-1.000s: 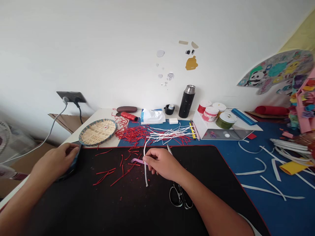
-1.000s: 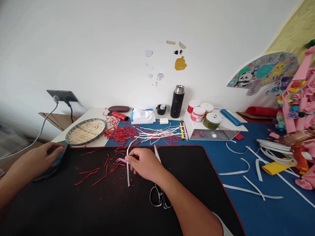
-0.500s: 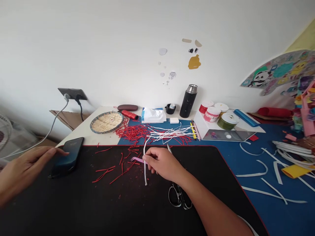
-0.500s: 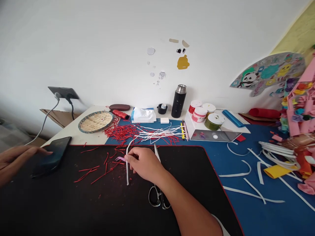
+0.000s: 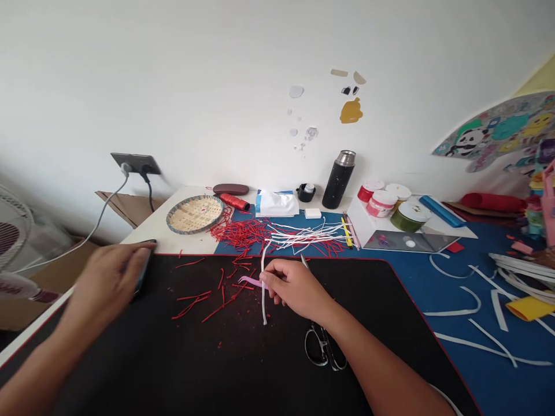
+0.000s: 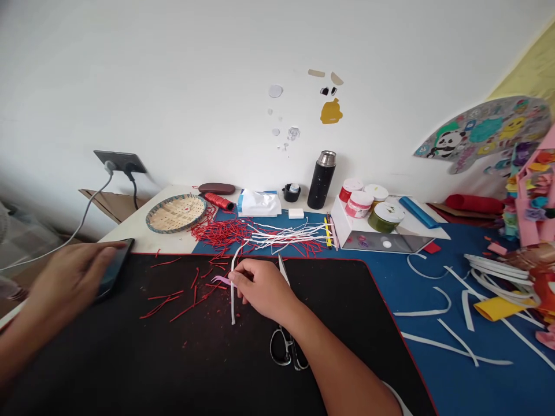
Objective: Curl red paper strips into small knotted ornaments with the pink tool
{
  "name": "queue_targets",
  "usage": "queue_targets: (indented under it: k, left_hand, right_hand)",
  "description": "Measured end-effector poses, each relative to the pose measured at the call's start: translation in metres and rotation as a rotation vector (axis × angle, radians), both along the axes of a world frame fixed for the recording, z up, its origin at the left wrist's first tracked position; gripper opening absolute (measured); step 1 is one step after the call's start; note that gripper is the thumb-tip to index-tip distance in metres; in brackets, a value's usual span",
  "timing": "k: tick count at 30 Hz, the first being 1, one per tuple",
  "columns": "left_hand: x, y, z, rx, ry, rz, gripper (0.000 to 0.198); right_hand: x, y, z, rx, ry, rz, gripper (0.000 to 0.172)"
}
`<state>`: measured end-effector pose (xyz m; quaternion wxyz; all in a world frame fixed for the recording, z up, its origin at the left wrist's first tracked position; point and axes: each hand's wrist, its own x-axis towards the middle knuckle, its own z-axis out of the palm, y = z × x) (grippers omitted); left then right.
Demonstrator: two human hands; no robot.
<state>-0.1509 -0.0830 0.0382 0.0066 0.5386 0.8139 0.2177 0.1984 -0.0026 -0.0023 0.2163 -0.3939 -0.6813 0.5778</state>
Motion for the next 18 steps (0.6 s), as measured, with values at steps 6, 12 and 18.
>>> queue_targets:
  k: [6,12,18]
  left_hand:
    - [0.1,0.035,-0.008,-0.238,-0.719,-0.533,0.072]
    - [0.142,0.071,-0.007,-0.242,-1.225,-0.668,0.057]
    - [0.149,0.084,-0.018,-0.218,-1.447,-0.636,0.044]
  right_hand:
    - [0.001,0.003,0.001,0.005,0.142,-0.091,0.023]
    - [0.001,0.003,0.005,-0.045,0.182,-0.081,0.024]
    - [0.002,0.004,0.007,-0.092,0.192,-0.067,0.025]
